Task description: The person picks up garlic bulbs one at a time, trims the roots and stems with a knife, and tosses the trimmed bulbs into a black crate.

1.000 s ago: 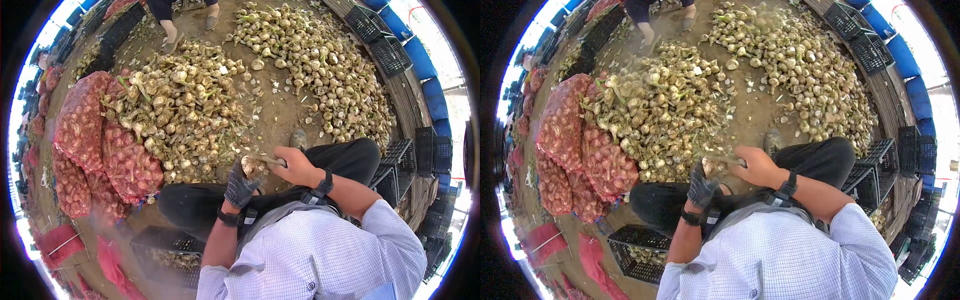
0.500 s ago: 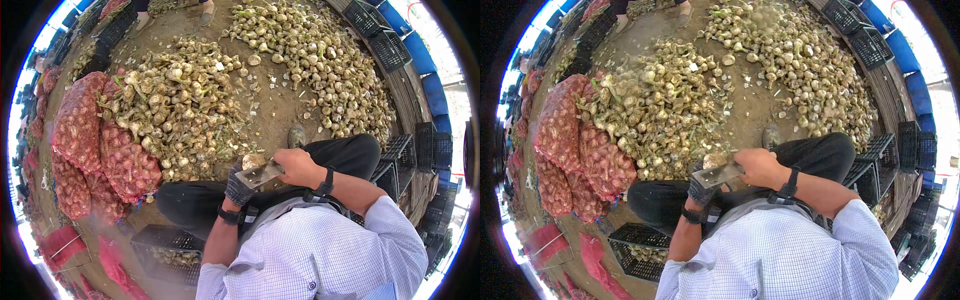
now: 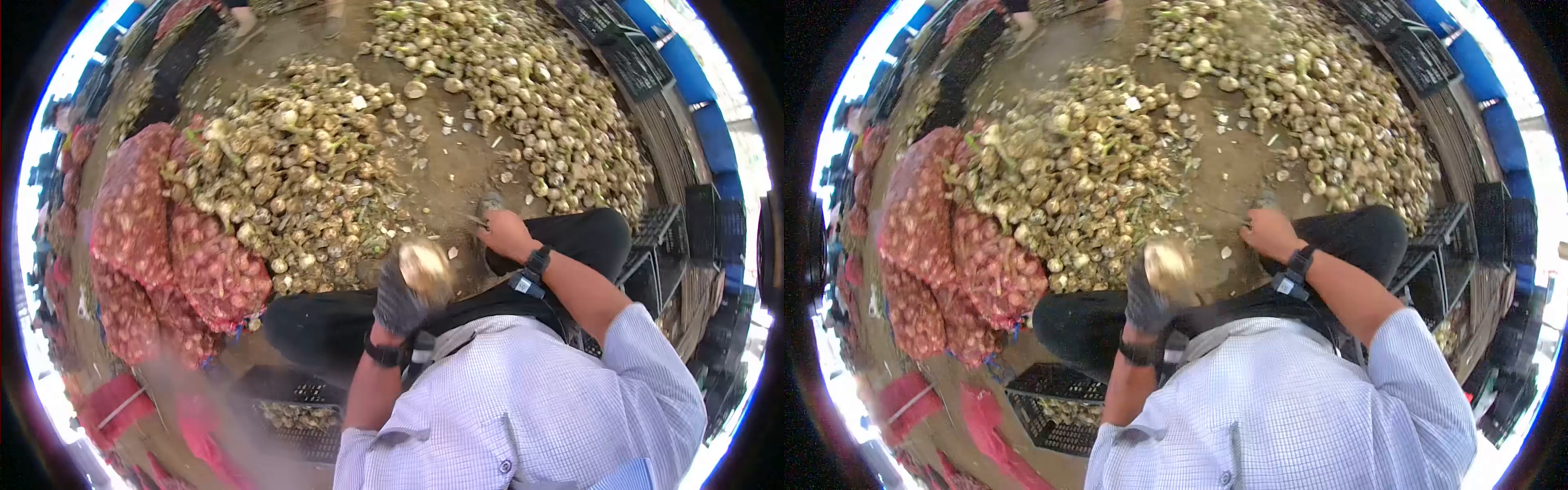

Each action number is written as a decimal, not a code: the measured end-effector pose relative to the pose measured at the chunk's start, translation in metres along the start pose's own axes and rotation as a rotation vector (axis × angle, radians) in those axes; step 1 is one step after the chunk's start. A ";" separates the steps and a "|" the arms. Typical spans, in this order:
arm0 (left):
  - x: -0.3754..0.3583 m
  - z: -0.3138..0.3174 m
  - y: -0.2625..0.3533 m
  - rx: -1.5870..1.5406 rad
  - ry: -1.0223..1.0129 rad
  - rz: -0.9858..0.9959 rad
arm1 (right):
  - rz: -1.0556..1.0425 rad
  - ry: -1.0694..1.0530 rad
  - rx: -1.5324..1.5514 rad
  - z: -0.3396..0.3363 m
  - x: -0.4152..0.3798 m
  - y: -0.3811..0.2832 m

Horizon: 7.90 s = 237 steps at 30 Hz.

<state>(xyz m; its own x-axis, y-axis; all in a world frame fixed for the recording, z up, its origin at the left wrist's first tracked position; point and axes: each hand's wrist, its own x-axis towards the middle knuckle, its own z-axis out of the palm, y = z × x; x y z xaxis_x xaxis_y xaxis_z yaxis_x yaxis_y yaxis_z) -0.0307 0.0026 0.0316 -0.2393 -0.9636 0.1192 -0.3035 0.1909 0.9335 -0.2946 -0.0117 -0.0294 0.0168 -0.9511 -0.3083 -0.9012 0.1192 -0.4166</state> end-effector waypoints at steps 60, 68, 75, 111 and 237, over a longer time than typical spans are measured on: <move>0.049 -0.070 0.034 0.401 -0.516 0.256 | -0.482 0.102 0.465 -0.064 -0.039 -0.107; 0.000 -0.073 0.015 0.158 -0.498 -0.143 | -0.526 -0.004 0.502 -0.048 -0.047 -0.115; -0.018 -0.014 -0.010 -0.477 -0.222 -0.383 | -0.534 -0.006 0.277 -0.061 -0.053 -0.103; 0.009 -0.009 -0.030 0.018 -0.467 -0.153 | -0.247 -0.001 0.450 -0.042 -0.042 -0.095; -0.004 -0.006 -0.026 -0.226 -0.482 -0.096 | -0.572 -0.041 0.155 -0.068 -0.050 -0.091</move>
<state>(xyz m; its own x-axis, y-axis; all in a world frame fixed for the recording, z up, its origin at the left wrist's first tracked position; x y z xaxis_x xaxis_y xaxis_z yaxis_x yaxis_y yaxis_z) -0.0163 0.0004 0.0088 -0.6326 -0.7693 -0.0895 -0.1514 0.0095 0.9884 -0.2427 0.0057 0.0817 0.5006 -0.8652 -0.0293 -0.6707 -0.3662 -0.6451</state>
